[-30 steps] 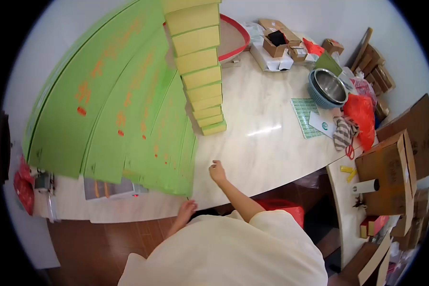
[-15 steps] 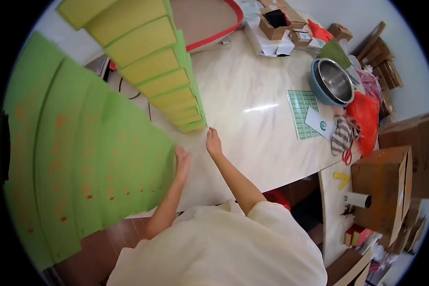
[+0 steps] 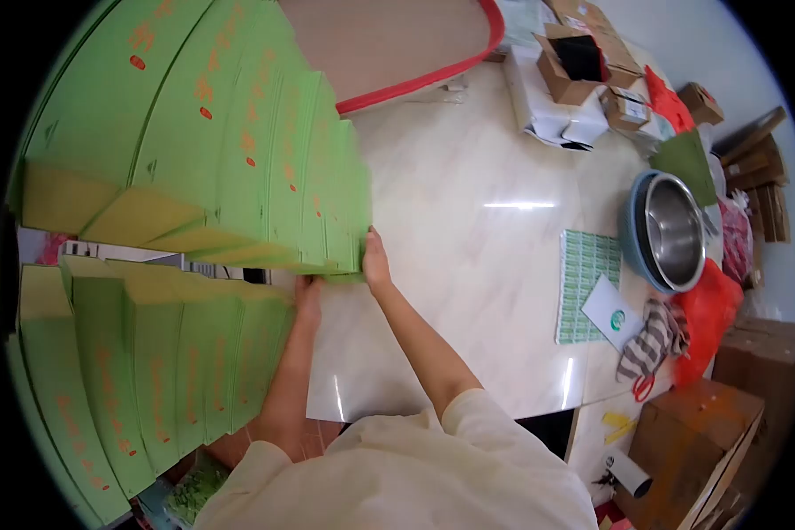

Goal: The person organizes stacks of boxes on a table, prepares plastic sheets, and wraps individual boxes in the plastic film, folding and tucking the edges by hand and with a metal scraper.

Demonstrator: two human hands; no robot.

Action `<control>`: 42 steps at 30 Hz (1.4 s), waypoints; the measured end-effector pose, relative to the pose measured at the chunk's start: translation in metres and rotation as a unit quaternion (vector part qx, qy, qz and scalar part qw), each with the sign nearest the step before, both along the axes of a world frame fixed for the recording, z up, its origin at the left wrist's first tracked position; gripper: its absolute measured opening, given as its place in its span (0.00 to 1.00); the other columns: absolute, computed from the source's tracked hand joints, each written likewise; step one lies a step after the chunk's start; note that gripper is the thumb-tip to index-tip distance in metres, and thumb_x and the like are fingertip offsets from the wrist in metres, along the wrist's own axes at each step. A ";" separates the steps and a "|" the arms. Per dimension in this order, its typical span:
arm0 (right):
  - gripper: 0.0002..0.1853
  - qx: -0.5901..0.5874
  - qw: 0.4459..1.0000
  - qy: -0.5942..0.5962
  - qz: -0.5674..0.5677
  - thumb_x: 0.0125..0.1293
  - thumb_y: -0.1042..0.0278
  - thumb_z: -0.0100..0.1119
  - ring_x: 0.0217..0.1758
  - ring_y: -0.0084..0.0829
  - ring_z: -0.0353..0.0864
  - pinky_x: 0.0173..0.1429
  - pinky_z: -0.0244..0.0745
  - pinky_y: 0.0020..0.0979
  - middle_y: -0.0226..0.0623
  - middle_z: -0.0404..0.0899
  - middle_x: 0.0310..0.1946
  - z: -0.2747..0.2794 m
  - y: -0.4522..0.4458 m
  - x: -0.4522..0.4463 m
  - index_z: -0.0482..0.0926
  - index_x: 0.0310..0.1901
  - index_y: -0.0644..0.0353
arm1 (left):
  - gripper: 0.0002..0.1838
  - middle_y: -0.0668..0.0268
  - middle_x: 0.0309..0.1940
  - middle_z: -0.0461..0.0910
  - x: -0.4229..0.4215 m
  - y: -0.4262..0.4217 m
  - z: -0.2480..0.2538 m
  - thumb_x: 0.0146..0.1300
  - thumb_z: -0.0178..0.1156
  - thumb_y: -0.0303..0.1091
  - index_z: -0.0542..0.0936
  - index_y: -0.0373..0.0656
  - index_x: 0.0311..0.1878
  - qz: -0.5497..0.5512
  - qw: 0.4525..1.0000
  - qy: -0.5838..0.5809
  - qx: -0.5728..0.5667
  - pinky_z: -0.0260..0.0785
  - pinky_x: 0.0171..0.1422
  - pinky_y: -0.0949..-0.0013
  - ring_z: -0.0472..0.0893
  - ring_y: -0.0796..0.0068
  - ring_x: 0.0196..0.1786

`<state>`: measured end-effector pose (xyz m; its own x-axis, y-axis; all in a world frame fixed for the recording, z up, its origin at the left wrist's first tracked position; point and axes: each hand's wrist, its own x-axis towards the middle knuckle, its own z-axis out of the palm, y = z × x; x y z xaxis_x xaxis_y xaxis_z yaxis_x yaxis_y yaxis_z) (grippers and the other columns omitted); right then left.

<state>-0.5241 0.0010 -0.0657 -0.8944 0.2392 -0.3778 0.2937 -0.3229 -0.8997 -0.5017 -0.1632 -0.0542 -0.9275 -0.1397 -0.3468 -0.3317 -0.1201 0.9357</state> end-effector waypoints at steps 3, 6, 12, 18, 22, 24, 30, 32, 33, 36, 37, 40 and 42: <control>0.32 -0.065 0.998 -0.011 -0.010 0.75 0.46 0.34 0.72 0.41 0.59 0.74 0.53 0.35 0.49 0.61 0.69 -0.002 -0.007 -0.006 0.59 0.70 0.63 | 0.27 0.66 0.60 0.72 -0.004 -0.003 0.002 0.59 0.58 0.18 0.69 0.40 0.63 -0.006 1.000 -0.025 0.009 0.58 0.68 0.68 0.69 0.72 0.64; 0.34 -0.106 0.994 -0.035 0.002 0.74 0.44 0.34 0.73 0.40 0.58 0.74 0.53 0.35 0.47 0.61 0.69 0.002 -0.005 0.002 0.58 0.70 0.63 | 0.28 0.66 0.60 0.72 0.003 0.000 0.012 0.59 0.58 0.18 0.68 0.39 0.64 -0.040 0.999 -0.005 -0.017 0.58 0.68 0.69 0.69 0.72 0.64; 0.37 -0.116 0.989 -0.082 0.027 0.73 0.39 0.35 0.73 0.37 0.57 0.73 0.52 0.34 0.43 0.59 0.71 0.011 0.013 0.025 0.57 0.71 0.62 | 0.33 0.61 0.62 0.70 0.028 0.011 0.011 0.58 0.60 0.21 0.62 0.39 0.67 -0.077 0.996 -0.013 -0.033 0.58 0.69 0.69 0.67 0.69 0.66; 0.39 -0.073 0.992 -0.102 0.009 0.72 0.36 0.36 0.70 0.34 0.60 0.71 0.54 0.34 0.40 0.62 0.68 -0.022 0.011 0.071 0.59 0.70 0.62 | 0.34 0.60 0.64 0.68 0.067 0.005 0.016 0.58 0.58 0.20 0.59 0.39 0.69 -0.123 0.992 -0.010 -0.041 0.57 0.70 0.68 0.66 0.67 0.68; 0.37 -0.076 0.993 -0.094 -0.004 0.71 0.36 0.38 0.61 0.32 0.68 0.65 0.62 0.35 0.39 0.71 0.60 -0.038 0.006 0.114 0.67 0.65 0.63 | 0.34 0.60 0.64 0.67 0.106 -0.007 0.020 0.58 0.57 0.21 0.59 0.39 0.68 -0.163 0.984 -0.005 -0.071 0.57 0.70 0.68 0.66 0.68 0.67; 0.35 -0.077 0.993 -0.092 -0.013 0.71 0.36 0.39 0.59 0.32 0.69 0.63 0.64 0.35 0.37 0.73 0.58 -0.038 -0.001 0.141 0.68 0.63 0.62 | 0.34 0.60 0.64 0.67 0.126 -0.015 0.015 0.58 0.57 0.21 0.59 0.39 0.69 -0.170 0.983 0.004 -0.067 0.57 0.70 0.68 0.66 0.67 0.67; 0.40 -0.099 0.992 -0.075 0.022 0.71 0.33 0.34 0.74 0.34 0.54 0.75 0.48 0.35 0.37 0.57 0.72 0.001 -0.026 0.207 0.52 0.74 0.56 | 0.34 0.59 0.64 0.67 0.183 -0.042 0.013 0.59 0.57 0.24 0.58 0.39 0.69 -0.185 0.981 -0.020 -0.049 0.57 0.70 0.67 0.67 0.66 0.67; 0.40 -0.103 0.992 -0.066 0.011 0.71 0.33 0.35 0.72 0.34 0.57 0.73 0.51 0.34 0.37 0.60 0.70 0.005 -0.040 0.227 0.55 0.73 0.57 | 0.34 0.59 0.64 0.67 0.199 -0.054 0.011 0.59 0.57 0.24 0.59 0.39 0.69 -0.186 0.981 -0.016 -0.051 0.57 0.70 0.67 0.67 0.66 0.68; 0.39 -0.095 0.993 -0.067 -0.006 0.71 0.34 0.36 0.71 0.33 0.59 0.72 0.52 0.34 0.38 0.61 0.69 0.006 -0.048 0.237 0.57 0.72 0.59 | 0.35 0.58 0.64 0.68 0.206 -0.060 0.010 0.58 0.58 0.27 0.59 0.39 0.69 -0.196 0.978 -0.013 -0.071 0.57 0.70 0.66 0.67 0.66 0.67; 0.34 -0.099 0.991 -0.078 -0.043 0.72 0.40 0.40 0.68 0.33 0.62 0.70 0.56 0.34 0.37 0.65 0.66 0.009 -0.072 0.268 0.62 0.68 0.61 | 0.36 0.56 0.64 0.69 0.232 -0.080 0.010 0.57 0.59 0.31 0.60 0.38 0.69 -0.204 0.972 -0.022 -0.113 0.59 0.69 0.66 0.68 0.64 0.67; 0.30 -0.117 0.987 -0.086 -0.075 0.73 0.46 0.43 0.66 0.32 0.64 0.68 0.58 0.33 0.35 0.67 0.64 0.008 -0.079 0.275 0.65 0.65 0.62 | 0.37 0.55 0.64 0.70 0.238 -0.087 0.012 0.56 0.60 0.33 0.60 0.38 0.69 -0.213 0.966 -0.034 -0.141 0.60 0.69 0.65 0.69 0.64 0.66; 0.29 -0.124 0.987 -0.080 -0.071 0.73 0.49 0.44 0.66 0.32 0.64 0.69 0.58 0.33 0.36 0.67 0.64 0.005 -0.097 0.298 0.64 0.65 0.64 | 0.40 0.51 0.61 0.73 0.255 -0.103 0.008 0.53 0.64 0.42 0.61 0.41 0.69 -0.183 0.970 0.028 -0.156 0.65 0.65 0.61 0.72 0.55 0.64; 0.30 -0.120 0.987 -0.086 -0.060 0.73 0.48 0.43 0.65 0.32 0.64 0.68 0.58 0.33 0.37 0.67 0.64 0.010 -0.108 0.308 0.64 0.65 0.66 | 0.41 0.50 0.61 0.72 0.258 -0.116 0.008 0.53 0.64 0.43 0.61 0.41 0.69 -0.192 0.968 0.023 -0.162 0.64 0.66 0.60 0.72 0.55 0.64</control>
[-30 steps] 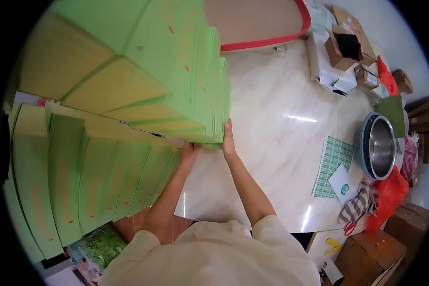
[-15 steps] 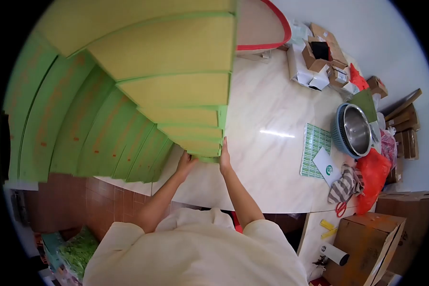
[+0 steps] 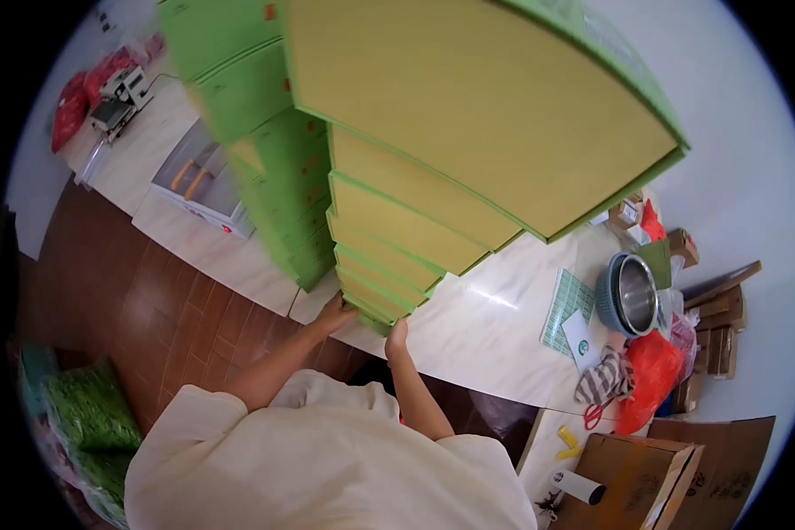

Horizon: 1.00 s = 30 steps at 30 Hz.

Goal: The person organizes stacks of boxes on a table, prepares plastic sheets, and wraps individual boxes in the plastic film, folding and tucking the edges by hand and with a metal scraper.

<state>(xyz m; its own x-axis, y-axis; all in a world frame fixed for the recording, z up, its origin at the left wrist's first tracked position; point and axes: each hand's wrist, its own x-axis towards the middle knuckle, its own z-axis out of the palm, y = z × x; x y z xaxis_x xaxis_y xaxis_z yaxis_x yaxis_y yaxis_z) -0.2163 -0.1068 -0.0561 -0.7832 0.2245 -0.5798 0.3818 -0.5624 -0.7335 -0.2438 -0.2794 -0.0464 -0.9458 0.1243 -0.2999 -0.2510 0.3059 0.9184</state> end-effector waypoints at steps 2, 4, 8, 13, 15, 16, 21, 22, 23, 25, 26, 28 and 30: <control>0.30 0.011 1.000 -0.002 0.007 0.74 0.48 0.42 0.66 0.32 0.64 0.68 0.58 0.32 0.37 0.67 0.63 0.010 -0.016 0.008 0.64 0.65 0.67 | 0.42 0.50 0.62 0.72 0.005 -0.010 0.006 0.52 0.65 0.44 0.61 0.41 0.69 -0.008 1.000 -0.004 -0.005 0.64 0.66 0.60 0.72 0.54 0.64; 0.31 0.023 1.000 0.002 0.013 0.74 0.47 0.41 0.66 0.32 0.64 0.68 0.58 0.31 0.38 0.68 0.63 0.022 -0.025 0.009 0.64 0.65 0.68 | 0.40 0.50 0.62 0.72 0.001 -0.016 0.000 0.51 0.65 0.44 0.63 0.39 0.67 0.021 0.999 -0.011 0.048 0.63 0.67 0.59 0.72 0.53 0.64; 0.30 0.008 0.992 -0.020 0.125 0.74 0.43 0.35 0.76 0.39 0.48 0.71 0.48 0.61 0.35 0.47 0.74 0.029 -0.029 0.021 0.52 0.72 0.47 | 0.38 0.48 0.60 0.72 0.001 -0.030 0.002 0.51 0.65 0.44 0.65 0.36 0.64 0.046 0.996 0.029 0.068 0.64 0.65 0.59 0.72 0.52 0.63; 0.30 -0.001 0.982 -0.049 0.185 0.74 0.45 0.37 0.75 0.42 0.50 0.71 0.52 0.58 0.37 0.49 0.74 0.043 -0.016 0.035 0.52 0.72 0.49 | 0.31 0.48 0.57 0.74 0.020 -0.033 -0.004 0.53 0.62 0.41 0.69 0.35 0.59 0.082 0.994 0.069 0.015 0.67 0.61 0.59 0.74 0.50 0.59; 0.31 0.029 0.979 -0.047 0.197 0.74 0.50 0.40 0.71 0.47 0.60 0.69 0.61 0.53 0.46 0.55 0.71 0.046 -0.009 0.047 0.51 0.72 0.56 | 0.28 0.50 0.56 0.75 0.038 -0.044 0.006 0.55 0.60 0.40 0.71 0.37 0.58 0.089 0.995 0.055 -0.001 0.68 0.59 0.59 0.75 0.51 0.58; 0.31 0.032 0.976 -0.044 0.209 0.74 0.50 0.40 0.71 0.47 0.60 0.69 0.61 0.53 0.46 0.55 0.71 0.049 -0.008 0.051 0.51 0.72 0.56 | 0.28 0.51 0.56 0.75 0.046 -0.049 0.013 0.56 0.59 0.41 0.71 0.38 0.58 0.100 0.994 0.028 0.032 0.68 0.59 0.60 0.76 0.53 0.57; 0.28 0.174 0.969 -0.013 0.176 0.70 0.60 0.45 0.55 0.46 0.77 0.54 0.78 0.42 0.51 0.70 0.59 0.065 0.006 0.063 0.55 0.68 0.60 | 0.22 0.58 0.53 0.77 0.066 -0.083 0.061 0.62 0.55 0.36 0.71 0.39 0.59 0.091 0.992 0.043 0.080 0.70 0.56 0.66 0.78 0.67 0.54; 0.28 0.198 0.966 0.003 0.164 0.69 0.62 0.46 0.53 0.45 0.78 0.53 0.78 0.41 0.51 0.70 0.58 0.076 0.006 0.060 0.55 0.68 0.59 | 0.22 0.58 0.53 0.77 0.068 -0.088 0.068 0.62 0.55 0.36 0.71 0.39 0.59 0.097 0.991 0.044 0.083 0.70 0.56 0.66 0.78 0.67 0.54; 0.28 0.222 0.963 0.020 0.151 0.68 0.64 0.46 0.52 0.44 0.78 0.51 0.78 0.40 0.50 0.71 0.57 0.088 0.008 0.056 0.55 0.67 0.59 | 0.23 0.57 0.51 0.78 0.070 -0.091 0.075 0.62 0.56 0.37 0.72 0.39 0.59 0.100 0.988 0.056 0.103 0.70 0.56 0.66 0.78 0.65 0.53; 0.24 0.257 0.957 0.089 0.102 0.69 0.61 0.48 0.49 0.41 0.79 0.50 0.77 0.41 0.46 0.72 0.53 0.108 0.022 0.043 0.58 0.64 0.55 | 0.23 0.56 0.50 0.79 0.077 -0.092 0.092 0.61 0.56 0.37 0.72 0.38 0.58 0.106 0.984 0.067 0.128 0.70 0.57 0.66 0.79 0.64 0.53; 0.23 0.259 0.954 0.140 0.062 0.70 0.60 0.48 0.48 0.37 0.79 0.48 0.77 0.39 0.43 0.72 0.52 0.130 0.026 0.039 0.60 0.63 0.54 | 0.22 0.56 0.49 0.80 0.081 -0.092 0.101 0.62 0.55 0.36 0.72 0.38 0.58 0.109 0.980 0.071 0.148 0.70 0.56 0.66 0.79 0.65 0.53; 0.21 0.320 0.922 0.217 -0.016 0.70 0.60 0.49 0.45 0.31 0.77 0.47 0.74 0.33 0.36 0.73 0.47 0.195 0.029 0.030 0.61 0.61 0.55 | 0.21 0.57 0.48 0.80 0.084 -0.093 0.114 0.63 0.55 0.34 0.72 0.38 0.58 0.116 0.975 0.078 0.171 0.70 0.56 0.67 0.79 0.65 0.52; 0.19 0.382 0.866 0.310 -0.092 0.71 0.59 0.50 0.47 0.30 0.74 0.48 0.72 0.33 0.36 0.73 0.47 0.258 0.044 0.015 0.64 0.57 0.60 | 0.20 0.58 0.47 0.80 0.082 -0.094 0.124 0.63 0.54 0.34 0.73 0.38 0.58 0.107 0.964 0.125 0.208 0.70 0.56 0.67 0.80 0.66 0.51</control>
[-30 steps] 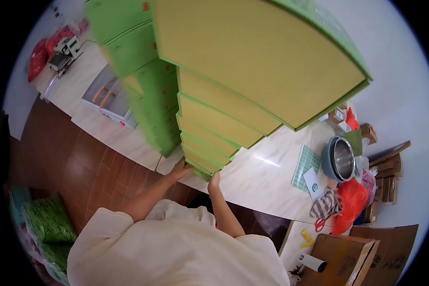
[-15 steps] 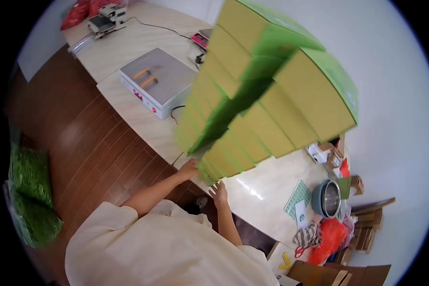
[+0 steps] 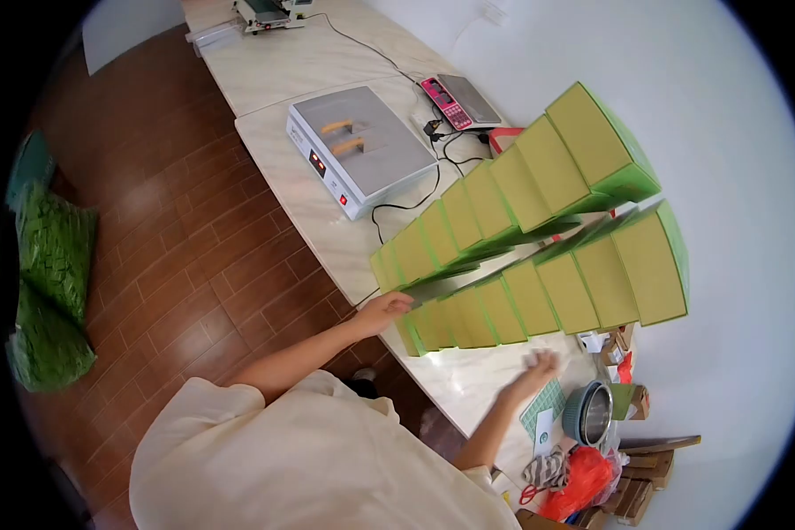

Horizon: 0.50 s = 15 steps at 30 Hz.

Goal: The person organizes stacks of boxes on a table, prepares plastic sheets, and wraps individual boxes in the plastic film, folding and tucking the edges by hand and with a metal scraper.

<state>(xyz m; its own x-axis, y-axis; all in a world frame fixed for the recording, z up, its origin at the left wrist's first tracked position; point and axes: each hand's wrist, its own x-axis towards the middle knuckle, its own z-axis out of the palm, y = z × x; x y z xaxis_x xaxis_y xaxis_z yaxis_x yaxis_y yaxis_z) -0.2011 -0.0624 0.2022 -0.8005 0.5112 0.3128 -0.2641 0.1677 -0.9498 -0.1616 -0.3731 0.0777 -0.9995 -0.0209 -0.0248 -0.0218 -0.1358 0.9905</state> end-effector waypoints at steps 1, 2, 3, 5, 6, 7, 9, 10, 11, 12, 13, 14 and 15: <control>0.24 0.061 0.997 0.035 -0.042 0.71 0.59 0.52 0.52 0.32 0.72 0.52 0.71 0.33 0.43 0.69 0.54 0.045 -0.006 0.003 0.63 0.62 0.64 | 0.20 0.58 0.47 0.80 0.000 -0.002 0.009 0.63 0.54 0.34 0.73 0.38 0.58 0.003 1.000 0.000 0.003 0.70 0.56 0.67 0.80 0.66 0.51; 0.28 0.150 0.979 0.121 -0.069 0.70 0.57 0.54 0.58 0.33 0.69 0.57 0.70 0.35 0.46 0.67 0.57 0.081 -0.009 0.004 0.61 0.64 0.66 | 0.19 0.58 0.48 0.80 -0.001 -0.005 0.020 0.65 0.53 0.33 0.73 0.38 0.58 0.000 1.000 0.012 -0.003 0.70 0.57 0.68 0.79 0.69 0.51; 0.32 0.200 0.958 0.188 -0.082 0.69 0.57 0.57 0.62 0.36 0.66 0.63 0.67 0.39 0.47 0.64 0.60 0.112 -0.012 0.008 0.58 0.67 0.67 | 0.18 0.59 0.50 0.80 0.000 -0.009 0.030 0.67 0.52 0.32 0.73 0.39 0.59 -0.004 1.000 0.024 -0.009 0.70 0.57 0.68 0.79 0.71 0.51; 0.41 0.348 0.887 0.281 -0.112 0.64 0.58 0.63 0.68 0.43 0.61 0.69 0.61 0.45 0.49 0.56 0.67 0.180 -0.048 0.029 0.51 0.70 0.66 | 0.18 0.59 0.49 0.80 0.004 -0.015 0.048 0.67 0.53 0.32 0.73 0.39 0.59 -0.008 1.000 0.013 -0.001 0.70 0.58 0.69 0.79 0.71 0.51; 0.44 0.432 0.835 0.311 -0.137 0.61 0.58 0.66 0.70 0.46 0.59 0.70 0.60 0.46 0.50 0.52 0.70 0.201 -0.057 0.034 0.49 0.71 0.66 | 0.18 0.59 0.49 0.80 0.005 -0.017 0.054 0.67 0.53 0.33 0.73 0.39 0.58 -0.011 1.000 0.002 0.005 0.69 0.58 0.69 0.79 0.71 0.52; 0.44 0.432 0.834 0.314 -0.141 0.61 0.58 0.66 0.70 0.46 0.59 0.70 0.60 0.46 0.50 0.52 0.70 0.217 -0.062 0.034 0.49 0.71 0.66 | 0.18 0.59 0.49 0.80 0.007 -0.016 0.057 0.67 0.53 0.33 0.73 0.39 0.58 -0.012 1.000 0.007 0.005 0.69 0.58 0.69 0.79 0.71 0.52; 0.50 0.563 0.732 0.343 -0.170 0.56 0.60 0.71 0.72 0.49 0.55 0.72 0.56 0.48 0.50 0.47 0.73 0.241 -0.068 0.026 0.46 0.71 0.67 | 0.17 0.60 0.49 0.80 0.010 -0.016 0.060 0.69 0.54 0.35 0.73 0.39 0.58 0.004 1.000 0.025 0.013 0.69 0.59 0.70 0.79 0.72 0.52; 0.52 0.557 0.740 0.341 -0.159 0.51 0.64 0.74 0.73 0.50 0.53 0.73 0.53 0.48 0.50 0.50 0.72 0.247 -0.070 0.021 0.49 0.71 0.67 | 0.17 0.60 0.49 0.80 0.011 -0.015 0.058 0.69 0.54 0.35 0.73 0.39 0.58 0.003 0.999 0.033 0.012 0.69 0.59 0.70 0.79 0.72 0.52; 0.52 0.555 0.738 0.345 -0.169 0.51 0.64 0.74 0.73 0.50 0.53 0.73 0.53 0.48 0.50 0.50 0.72 0.251 -0.072 0.015 0.49 0.71 0.67 | 0.17 0.60 0.49 0.80 0.012 -0.014 0.055 0.69 0.54 0.35 0.73 0.39 0.58 0.007 0.999 0.032 0.032 0.69 0.59 0.70 0.78 0.73 0.52; 0.51 0.575 0.732 0.336 -0.146 0.49 0.66 0.74 0.73 0.50 0.53 0.74 0.52 0.47 0.50 0.52 0.71 0.254 -0.071 0.009 0.50 0.71 0.67 | 0.17 0.61 0.49 0.80 0.012 -0.013 0.051 0.70 0.54 0.36 0.73 0.39 0.58 0.004 0.998 0.034 0.049 0.69 0.59 0.70 0.78 0.73 0.52; 0.51 0.595 0.725 0.322 -0.131 0.47 0.68 0.74 0.73 0.50 0.53 0.74 0.51 0.46 0.51 0.54 0.70 0.257 -0.066 0.005 0.52 0.70 0.67 | 0.16 0.60 0.49 0.80 0.009 -0.013 0.045 0.68 0.54 0.33 0.74 0.39 0.57 0.006 0.998 0.035 0.058 0.69 0.57 0.70 0.79 0.72 0.51; 0.51 0.585 0.744 0.303 -0.109 0.45 0.70 0.74 0.73 0.50 0.54 0.74 0.51 0.46 0.52 0.57 0.69 0.256 -0.062 -0.001 0.53 0.70 0.66 | 0.15 0.59 0.49 0.80 0.004 -0.013 0.038 0.67 0.53 0.30 0.74 0.39 0.56 0.001 0.997 0.036 0.067 0.70 0.56 0.70 0.79 0.72 0.49; 0.52 0.574 0.763 0.282 -0.093 0.43 0.71 0.74 0.73 0.50 0.54 0.74 0.51 0.46 0.52 0.59 0.68 0.255 -0.060 -0.005 0.55 0.70 0.65 | 0.15 0.60 0.49 0.80 0.007 -0.016 0.047 0.68 0.53 0.30 0.74 0.39 0.57 0.003 0.997 0.027 0.077 0.69 0.56 0.72 0.79 0.73 0.49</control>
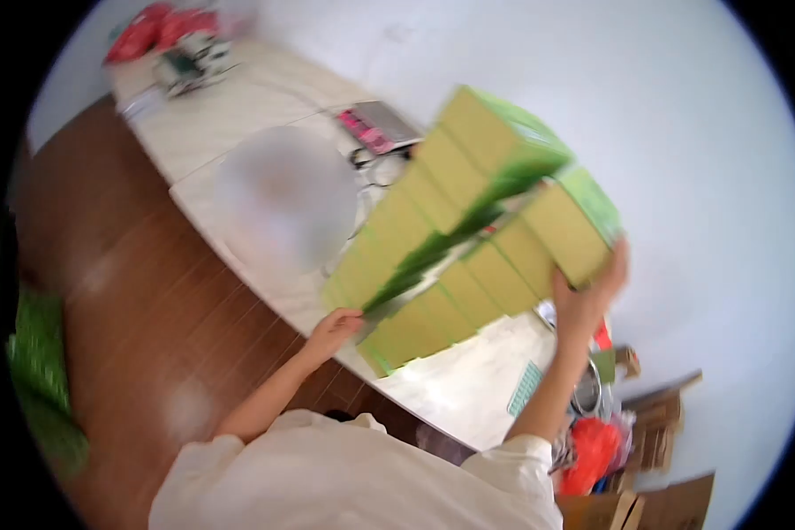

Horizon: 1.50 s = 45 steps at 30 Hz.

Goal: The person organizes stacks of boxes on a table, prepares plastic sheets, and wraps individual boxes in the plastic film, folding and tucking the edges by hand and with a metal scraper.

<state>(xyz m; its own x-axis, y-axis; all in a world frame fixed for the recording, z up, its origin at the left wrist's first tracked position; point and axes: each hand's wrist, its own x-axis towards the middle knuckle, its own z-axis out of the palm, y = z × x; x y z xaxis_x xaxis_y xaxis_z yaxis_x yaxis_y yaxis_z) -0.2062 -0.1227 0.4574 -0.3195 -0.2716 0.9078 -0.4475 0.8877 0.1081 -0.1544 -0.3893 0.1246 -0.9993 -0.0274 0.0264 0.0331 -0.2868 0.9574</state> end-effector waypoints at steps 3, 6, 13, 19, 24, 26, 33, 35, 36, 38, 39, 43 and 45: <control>0.45 0.019 0.999 0.032 0.016 0.41 0.73 0.74 0.67 0.51 0.65 0.69 0.60 0.46 0.50 0.68 0.62 0.011 -0.005 -0.001 0.64 0.64 0.62 | 0.16 0.61 0.50 0.79 0.000 -0.007 0.014 0.71 0.51 0.33 0.72 0.41 0.59 0.002 1.000 -0.003 -0.017 0.68 0.58 0.68 0.78 0.72 0.51; 0.40 0.025 0.999 0.033 0.035 0.40 0.72 0.75 0.62 0.49 0.71 0.66 0.64 0.46 0.47 0.73 0.57 0.019 -0.003 0.010 0.69 0.60 0.60 | 0.16 0.60 0.50 0.79 0.005 0.001 0.055 0.71 0.51 0.34 0.72 0.41 0.60 0.007 1.000 -0.020 -0.005 0.68 0.59 0.68 0.78 0.71 0.52; 0.28 0.150 0.969 0.132 0.147 0.51 0.57 0.72 0.56 0.38 0.77 0.65 0.61 0.53 0.39 0.78 0.52 -0.004 0.001 0.069 0.70 0.52 0.52 | 0.29 0.59 0.57 0.75 0.008 0.013 0.175 0.72 0.48 0.50 0.64 0.38 0.67 -0.155 0.978 0.037 0.136 0.64 0.65 0.64 0.75 0.68 0.59; 0.24 0.253 0.830 0.228 0.442 0.65 0.58 0.55 0.59 0.33 0.72 0.66 0.60 0.45 0.29 0.76 0.57 -0.068 -0.029 0.091 0.64 0.62 0.42 | 0.39 0.58 0.62 0.72 0.029 0.011 0.254 0.67 0.46 0.63 0.65 0.38 0.68 -0.169 0.911 -0.020 0.374 0.68 0.63 0.62 0.73 0.67 0.62; 0.23 0.293 0.767 0.220 0.527 0.71 0.58 0.39 0.65 0.35 0.70 0.76 0.43 0.49 0.35 0.73 0.61 -0.110 -0.040 0.102 0.63 0.67 0.42 | 0.38 0.58 0.60 0.74 0.034 0.002 0.213 0.66 0.48 0.62 0.66 0.38 0.67 -0.165 0.914 0.091 0.358 0.71 0.59 0.62 0.75 0.66 0.59; 0.24 0.265 0.776 0.263 0.508 0.68 0.60 0.47 0.66 0.35 0.67 0.71 0.52 0.44 0.33 0.72 0.62 -0.120 -0.052 0.104 0.64 0.66 0.42 | 0.38 0.57 0.60 0.74 0.040 -0.005 0.196 0.66 0.48 0.61 0.67 0.37 0.67 -0.155 0.916 0.142 0.341 0.72 0.57 0.62 0.76 0.66 0.57; 0.32 0.080 0.726 -0.205 0.652 0.63 0.66 0.56 0.71 0.39 0.62 0.71 0.58 0.42 0.42 0.61 0.70 -0.167 -0.084 0.100 0.61 0.69 0.49 | 0.37 0.56 0.58 0.76 0.084 -0.066 0.146 0.64 0.51 0.60 0.69 0.37 0.65 -0.012 0.912 0.273 0.304 0.77 0.51 0.62 0.80 0.64 0.53; 0.35 0.023 0.669 -0.322 0.670 0.63 0.67 0.58 0.70 0.41 0.63 0.71 0.58 0.41 0.44 0.60 0.70 -0.169 -0.097 0.083 0.58 0.71 0.52 | 0.36 0.55 0.55 0.77 0.115 -0.090 0.125 0.63 0.52 0.58 0.70 0.36 0.64 0.087 0.908 0.249 0.325 0.78 0.46 0.62 0.81 0.63 0.49; 0.38 -0.031 0.612 -0.434 0.660 0.62 0.67 0.61 0.70 0.42 0.63 0.71 0.59 0.40 0.45 0.59 0.71 -0.171 -0.105 0.074 0.55 0.72 0.54 | 0.35 0.53 0.53 0.79 0.130 -0.096 0.116 0.62 0.52 0.56 0.72 0.36 0.62 0.167 0.895 0.222 0.349 0.80 0.41 0.63 0.83 0.61 0.44; 0.39 -0.081 0.494 -0.556 0.664 0.63 0.66 0.61 0.69 0.43 0.64 0.71 0.59 0.41 0.46 0.58 0.70 -0.181 -0.129 0.066 0.51 0.73 0.57 | 0.37 0.51 0.55 0.77 0.161 -0.097 0.114 0.61 0.53 0.58 0.70 0.36 0.63 0.282 0.874 0.164 0.359 0.79 0.46 0.61 0.82 0.60 0.48; 0.41 -0.139 0.379 -0.659 0.634 0.64 0.65 0.61 0.69 0.43 0.64 0.70 0.59 0.42 0.48 0.58 0.70 -0.189 -0.143 0.066 0.48 0.74 0.60 | 0.38 0.51 0.56 0.76 0.177 -0.103 0.104 0.61 0.52 0.59 0.69 0.36 0.64 0.315 0.879 0.130 0.335 0.77 0.49 0.60 0.80 0.60 0.50; 0.51 -0.030 0.297 -0.764 0.572 0.62 0.56 0.66 0.71 0.41 0.61 0.70 0.59 0.41 0.51 0.57 0.70 -0.229 -0.204 0.085 0.39 0.75 0.62 | 0.42 0.53 0.60 0.73 0.213 -0.105 0.075 0.62 0.50 0.64 0.65 0.36 0.67 0.468 0.853 -0.012 0.232 0.72 0.58 0.58 0.76 0.58 0.57; 0.50 0.018 0.369 -0.747 0.552 0.58 0.55 0.70 0.70 0.40 0.62 0.69 0.61 0.40 0.52 0.61 0.66 -0.239 -0.235 0.102 0.46 0.72 0.62 | 0.40 0.54 0.60 0.73 0.218 -0.106 0.064 0.66 0.47 0.63 0.65 0.36 0.67 0.491 0.850 -0.016 0.190 0.70 0.60 0.60 0.75 0.59 0.58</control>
<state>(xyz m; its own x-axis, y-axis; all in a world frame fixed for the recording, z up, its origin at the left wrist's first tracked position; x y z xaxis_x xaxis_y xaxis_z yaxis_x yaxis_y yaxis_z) -0.1047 -0.3580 0.2188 -0.1319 -0.9889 -0.0687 -0.1180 0.0845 -0.9894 0.0632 -0.4951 0.1889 -0.4896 -0.8492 -0.1981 0.4105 -0.4249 0.8068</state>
